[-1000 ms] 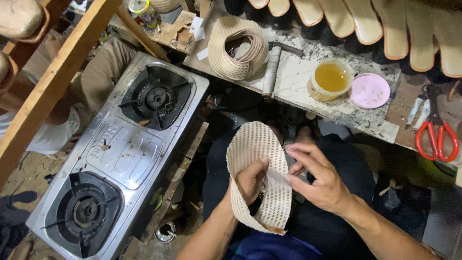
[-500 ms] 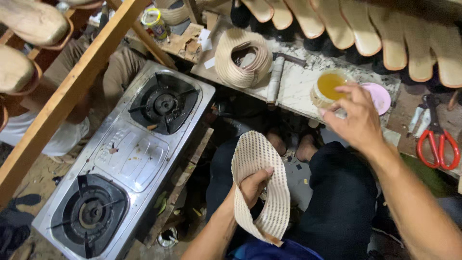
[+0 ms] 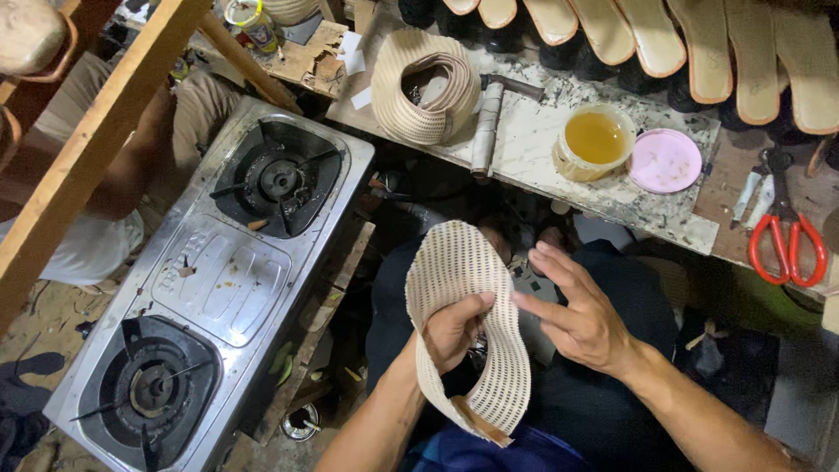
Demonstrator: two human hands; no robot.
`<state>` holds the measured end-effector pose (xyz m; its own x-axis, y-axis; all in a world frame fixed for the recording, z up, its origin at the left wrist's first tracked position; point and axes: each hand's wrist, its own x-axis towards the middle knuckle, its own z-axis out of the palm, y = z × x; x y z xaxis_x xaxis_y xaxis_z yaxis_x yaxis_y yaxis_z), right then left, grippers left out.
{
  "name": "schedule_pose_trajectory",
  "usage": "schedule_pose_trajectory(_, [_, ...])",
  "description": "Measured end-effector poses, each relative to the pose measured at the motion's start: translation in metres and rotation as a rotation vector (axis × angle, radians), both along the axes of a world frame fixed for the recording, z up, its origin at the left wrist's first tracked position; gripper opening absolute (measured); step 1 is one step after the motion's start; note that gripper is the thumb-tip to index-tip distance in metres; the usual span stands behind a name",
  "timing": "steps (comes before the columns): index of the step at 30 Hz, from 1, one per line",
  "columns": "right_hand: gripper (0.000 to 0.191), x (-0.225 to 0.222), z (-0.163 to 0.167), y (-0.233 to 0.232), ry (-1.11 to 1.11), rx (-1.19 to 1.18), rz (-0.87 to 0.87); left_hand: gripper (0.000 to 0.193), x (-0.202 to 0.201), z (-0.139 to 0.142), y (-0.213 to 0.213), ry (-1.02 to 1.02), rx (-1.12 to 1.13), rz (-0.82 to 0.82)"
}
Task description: The person sits on the floor holding a perforated fabric shoe upper component and repeatedly folds, presses and shapes it with both hands. They occasionally reach to a cup of yellow liquid on the bench, dipping a finger before returning to work the component's edge.
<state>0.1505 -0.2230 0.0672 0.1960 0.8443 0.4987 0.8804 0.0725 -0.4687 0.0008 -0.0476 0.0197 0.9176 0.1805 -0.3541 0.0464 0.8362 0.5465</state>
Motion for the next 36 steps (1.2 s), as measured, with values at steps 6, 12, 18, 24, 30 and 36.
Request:
schedule_pose_trajectory(6, [0.059,0.001,0.003,0.001,0.017,0.024,-0.033,0.018,-0.002,0.0,-0.001,0.046,0.223,0.107])
schedule_pose_trajectory(12, [0.046,-0.01,0.009,0.004,0.32,0.009,-0.031,0.019,0.005,0.008,0.006,0.043,0.034,0.268])
schedule_pose_trajectory(18, [0.053,-0.025,0.025,0.018,0.613,-0.196,-0.137,0.016,0.006,-0.005,0.0,-0.014,0.071,0.199])
schedule_pose_trajectory(24, [0.035,0.066,0.029,0.037,0.102,-0.142,-0.335,0.017,-0.006,-0.023,-0.001,-0.029,0.171,0.04])
schedule_pose_trajectory(30, [0.053,0.157,0.016,0.045,-0.48,-0.278,-0.534,0.02,-0.011,-0.023,-0.001,0.049,0.154,0.069])
schedule_pose_trajectory(36, [0.02,0.143,0.002,0.022,-0.096,-0.109,-0.521,0.028,-0.015,-0.017,0.01,0.14,0.212,-0.042])
